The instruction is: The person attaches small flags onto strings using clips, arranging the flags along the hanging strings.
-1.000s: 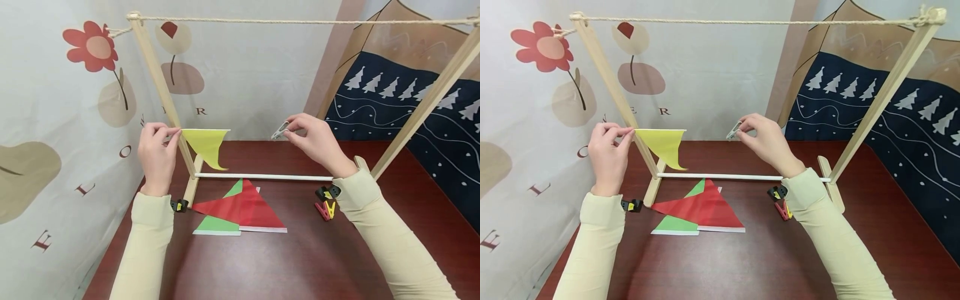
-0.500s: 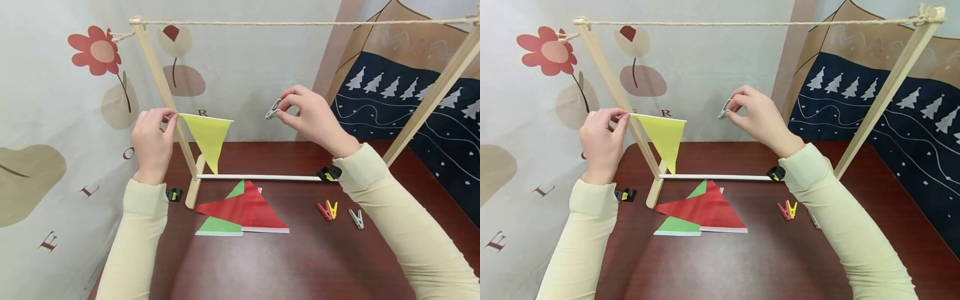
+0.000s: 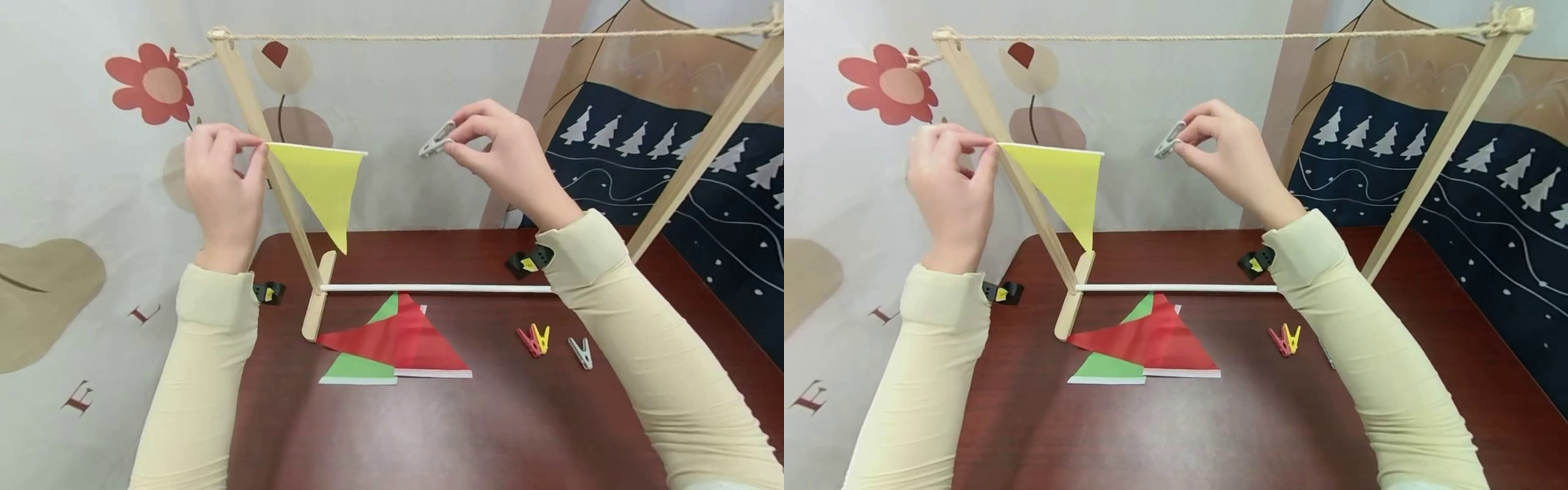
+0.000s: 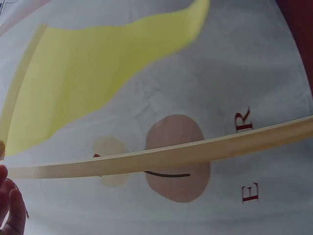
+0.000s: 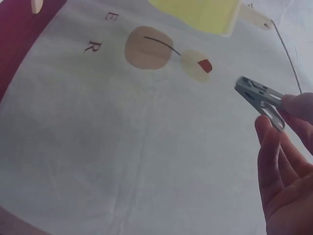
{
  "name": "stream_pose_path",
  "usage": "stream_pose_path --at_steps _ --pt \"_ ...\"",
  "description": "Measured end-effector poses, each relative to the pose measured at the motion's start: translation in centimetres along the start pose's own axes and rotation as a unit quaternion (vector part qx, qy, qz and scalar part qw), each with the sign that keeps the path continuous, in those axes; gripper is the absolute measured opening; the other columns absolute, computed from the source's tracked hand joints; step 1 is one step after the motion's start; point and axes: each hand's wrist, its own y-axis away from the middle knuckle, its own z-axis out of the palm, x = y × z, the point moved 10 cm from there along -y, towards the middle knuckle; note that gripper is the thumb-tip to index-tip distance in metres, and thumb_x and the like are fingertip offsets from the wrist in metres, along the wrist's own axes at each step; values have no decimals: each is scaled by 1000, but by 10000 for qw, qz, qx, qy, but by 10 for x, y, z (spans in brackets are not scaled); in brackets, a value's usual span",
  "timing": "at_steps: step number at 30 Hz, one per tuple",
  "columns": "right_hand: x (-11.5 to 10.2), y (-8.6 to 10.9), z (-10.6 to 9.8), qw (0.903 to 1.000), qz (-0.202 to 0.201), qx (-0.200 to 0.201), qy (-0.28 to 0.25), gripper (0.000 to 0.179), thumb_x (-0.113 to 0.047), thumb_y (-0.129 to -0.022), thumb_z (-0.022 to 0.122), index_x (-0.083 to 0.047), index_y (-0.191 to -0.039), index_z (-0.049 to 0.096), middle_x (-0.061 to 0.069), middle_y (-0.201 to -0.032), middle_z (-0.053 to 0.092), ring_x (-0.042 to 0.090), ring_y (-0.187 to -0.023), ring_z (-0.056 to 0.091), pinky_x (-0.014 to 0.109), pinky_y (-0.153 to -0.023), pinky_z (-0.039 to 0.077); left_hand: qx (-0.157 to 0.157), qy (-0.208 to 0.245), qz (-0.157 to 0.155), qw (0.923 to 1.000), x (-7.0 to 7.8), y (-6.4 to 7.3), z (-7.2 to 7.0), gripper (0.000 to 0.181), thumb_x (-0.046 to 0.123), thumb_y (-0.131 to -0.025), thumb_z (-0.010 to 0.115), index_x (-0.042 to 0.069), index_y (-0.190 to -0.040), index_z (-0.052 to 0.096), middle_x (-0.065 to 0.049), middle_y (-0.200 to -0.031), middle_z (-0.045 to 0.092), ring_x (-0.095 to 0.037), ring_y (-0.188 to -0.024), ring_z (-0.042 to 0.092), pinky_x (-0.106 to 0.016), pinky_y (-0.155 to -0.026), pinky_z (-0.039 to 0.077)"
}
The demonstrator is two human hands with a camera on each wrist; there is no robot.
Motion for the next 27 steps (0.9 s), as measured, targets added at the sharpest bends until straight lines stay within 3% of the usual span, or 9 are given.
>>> stream_pose_path --at_steps 8,15,18,21,25,27 --pt "-15 -13 -7 9982 30 478 -363 21 -30 -83 61 -12 -88 69 -12 -107 52 2 -92 47 20 -66 39 18 120 -596 9981 -7 -20 -2 23 26 -87 55 5 -89 65 2 -103 54 -7 -100 42 -16 -64 35" --pt "-35 -25 -8 9973 -193 599 -383 19 -25 -85 58 -10 -92 67 -11 -107 53 0 -85 50 19 -65 38 -24 716 -1189 9903 -19 -32 0 13 28 -83 59 18 -86 66 14 -101 49 0 -101 40 -15 -66 39" --pt "-50 -26 -12 9967 -203 652 -444 19 -22 -85 58 -7 -92 67 -8 -107 54 1 -84 51 19 -65 38 117 611 -1057 9925 -18 -38 -4 16 28 -83 59 14 -84 67 16 -104 47 1 -102 38 -15 -67 37" --pt "-62 -27 -17 9957 -159 686 -608 19 -18 -86 57 -3 -93 66 -5 -108 54 4 -81 53 20 -63 39 308 492 -577 9966 -9 -44 -8 21 26 -84 58 7 -83 66 17 -110 47 -1 -102 37 -16 -68 35" --pt "-62 -34 -17 9938 -149 702 -854 18 -19 -85 58 -8 -97 65 -6 -106 53 7 -78 56 21 -58 40 453 539 -11 9975 5 -50 -11 22 22 -86 57 1 -83 64 15 -119 48 -6 -103 38 -16 -70 36" --pt "-66 -37 -17 9931 -185 701 -924 17 -19 -85 58 -11 -98 65 -6 -105 53 6 -79 58 22 -57 40 403 572 3 9975 10 -53 -11 22 22 -86 56 1 -84 63 15 -122 48 -5 -105 38 -16 -72 37"
